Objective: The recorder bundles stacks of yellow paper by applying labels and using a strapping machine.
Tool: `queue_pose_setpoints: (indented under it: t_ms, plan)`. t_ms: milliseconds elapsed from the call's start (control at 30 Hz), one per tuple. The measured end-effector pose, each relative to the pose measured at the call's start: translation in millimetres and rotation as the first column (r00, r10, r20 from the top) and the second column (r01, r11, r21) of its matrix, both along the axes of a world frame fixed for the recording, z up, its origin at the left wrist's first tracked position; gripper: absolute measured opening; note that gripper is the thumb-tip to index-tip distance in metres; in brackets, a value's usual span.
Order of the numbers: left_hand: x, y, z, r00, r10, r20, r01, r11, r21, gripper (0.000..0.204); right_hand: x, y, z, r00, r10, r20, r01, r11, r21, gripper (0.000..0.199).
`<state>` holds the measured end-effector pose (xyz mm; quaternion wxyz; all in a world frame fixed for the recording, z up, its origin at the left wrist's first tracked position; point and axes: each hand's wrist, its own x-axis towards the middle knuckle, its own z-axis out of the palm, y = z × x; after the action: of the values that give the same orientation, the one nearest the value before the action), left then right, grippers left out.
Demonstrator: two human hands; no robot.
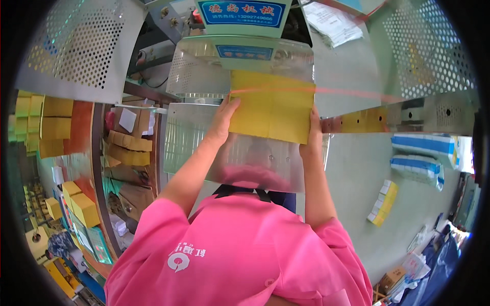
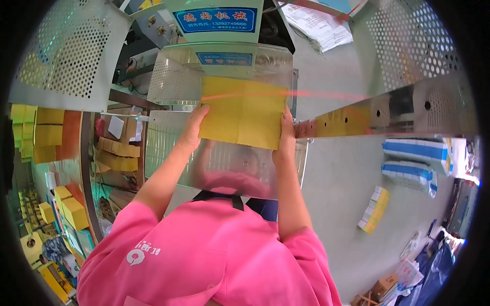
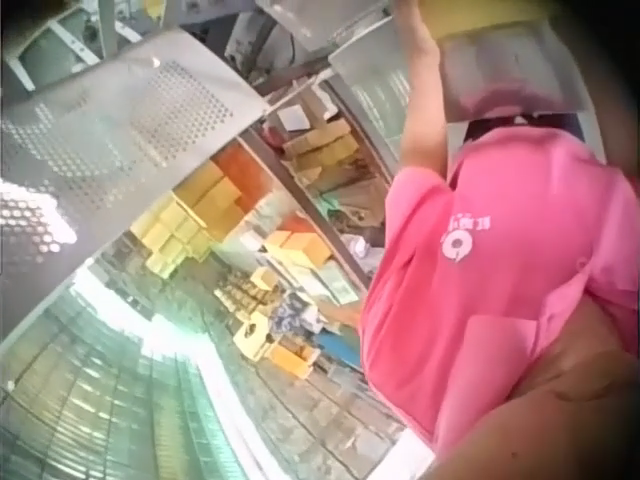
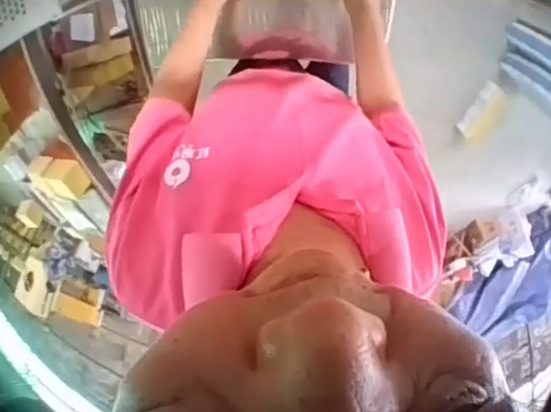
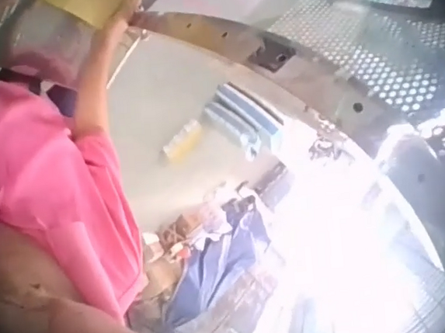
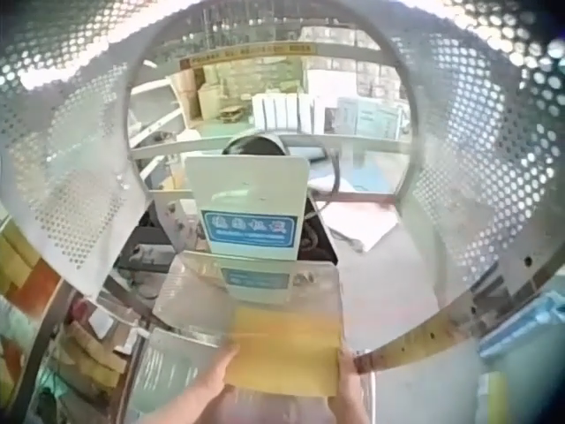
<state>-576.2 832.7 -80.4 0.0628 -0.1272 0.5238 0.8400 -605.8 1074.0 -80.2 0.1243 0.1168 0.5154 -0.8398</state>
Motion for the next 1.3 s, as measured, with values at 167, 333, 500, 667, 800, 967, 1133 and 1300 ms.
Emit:
queue_pose_setpoints:
  t_ms: [167,333,500,667,800,967,1133,1300]
  plan:
    - [-2.6,15.9,-2.7,0.991,0.134,0.002,-0.133,0.984,-0.116,0.066,-4.7,5.8,-3.5,0.982,-0.061,0.179,0.070,0.996,-0.048,0.046]
    - [-4.3,17.7,5.0,0.996,0.088,0.031,-0.081,0.982,-0.172,0.067,-3.0,5.9,-9.0,0.988,-0.040,0.147,0.047,0.998,-0.048,0.048]
    - [0.0,13.2,-8.9,0.993,0.094,0.073,-0.083,0.987,-0.141,0.063,-3.1,7.5,-11.8,0.986,-0.031,0.163,0.040,0.998,-0.052,0.055]
    - [-2.7,26.7,-0.9,0.993,0.087,0.081,-0.074,0.985,-0.157,0.055,-5.9,14.2,-54.4,0.981,-0.133,0.144,0.127,0.991,0.047,0.072]
    - [1.1,15.1,-9.5,0.993,0.084,0.082,-0.068,0.982,-0.175,0.049,0.8,2.0,-39.1,0.962,-0.273,0.029,0.267,0.954,0.137,0.069]
    - [11.8,27.6,-2.2,0.983,0.183,0.016,-0.180,0.978,-0.104,0.049,-1.0,6.9,-50.0,0.952,-0.301,0.051,0.298,0.953,0.061,0.059]
    - [87.7,-5.6,-13.6,0.940,0.336,0.065,-0.305,0.909,-0.284,0.043,48.1,-10.9,0.4,0.975,-0.053,0.217,0.080,0.990,-0.118,0.039]
    - [130.4,-36.2,12.8,0.974,0.218,0.054,-0.133,0.753,-0.645,0.037,90.1,-9.3,0.1,0.990,0.060,-0.128,0.044,0.729,0.683,0.021]
